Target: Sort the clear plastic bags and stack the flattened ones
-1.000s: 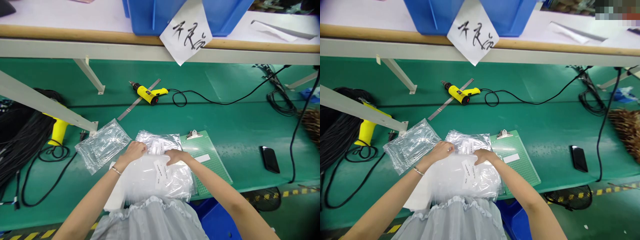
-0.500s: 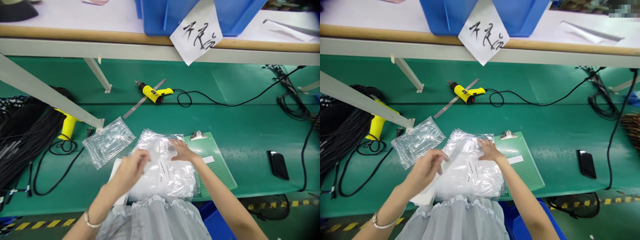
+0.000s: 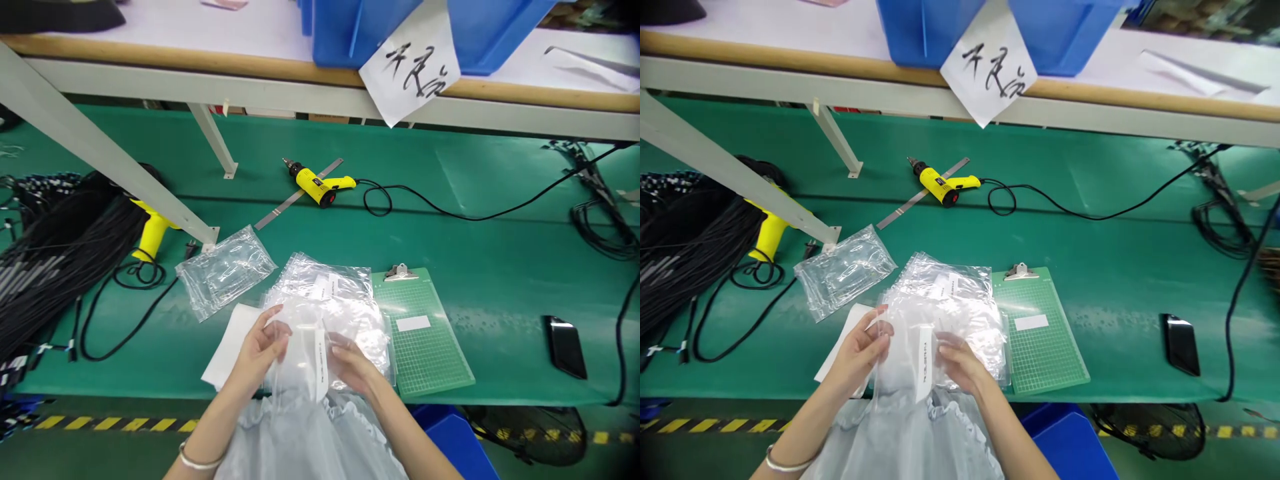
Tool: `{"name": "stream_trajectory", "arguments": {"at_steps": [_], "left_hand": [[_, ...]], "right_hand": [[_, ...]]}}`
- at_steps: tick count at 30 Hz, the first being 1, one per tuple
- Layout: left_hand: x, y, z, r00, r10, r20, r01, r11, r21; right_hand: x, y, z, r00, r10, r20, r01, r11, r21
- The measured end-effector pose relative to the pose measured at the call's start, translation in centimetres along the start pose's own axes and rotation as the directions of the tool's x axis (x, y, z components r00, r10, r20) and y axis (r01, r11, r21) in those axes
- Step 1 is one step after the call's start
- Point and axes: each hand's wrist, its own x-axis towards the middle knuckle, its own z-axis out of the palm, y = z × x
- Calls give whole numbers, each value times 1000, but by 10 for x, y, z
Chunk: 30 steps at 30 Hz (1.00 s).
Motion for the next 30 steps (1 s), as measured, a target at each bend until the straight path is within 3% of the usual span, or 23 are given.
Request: {"name": "stream_trajectory", "arguments": {"at_steps": [1,4,8,12,17,23,26,30], "left_hand": [[5,-14,-9,992,-54,-113,76,976,203],[15,-52,-21,952,-77,-296,199,891,409],[15,-81,-9,874,-38,-485,340,761,553],[10,-90,0,842,-74,-534,439,669,600],[15,-93,-10,862,-91,-499,423,671,609],[15,-95,-11,927,2,-374,240,763,600],[14,-94,-11,940,-23,-339,225,791,569],[16,-93,-6,982,-31,-189,133,821,555]], "right_hand": [[-1,4,-5,996,-5,-88,1,999,-51],[-1,11,-27,942,-59,-331,-29,967,-254],[0,16,-44,828,-168,-536,-154,850,-504],[-3,22,-40,768,-269,-582,-251,709,-659],[-14,39,-37,648,-359,-672,-410,579,-705],[-16,52,-41,697,-370,-614,-412,494,-766],[-16,51,-43,716,-377,-587,-392,480,-785],[-17,51,-45,738,-379,-558,-354,487,-798]]}}
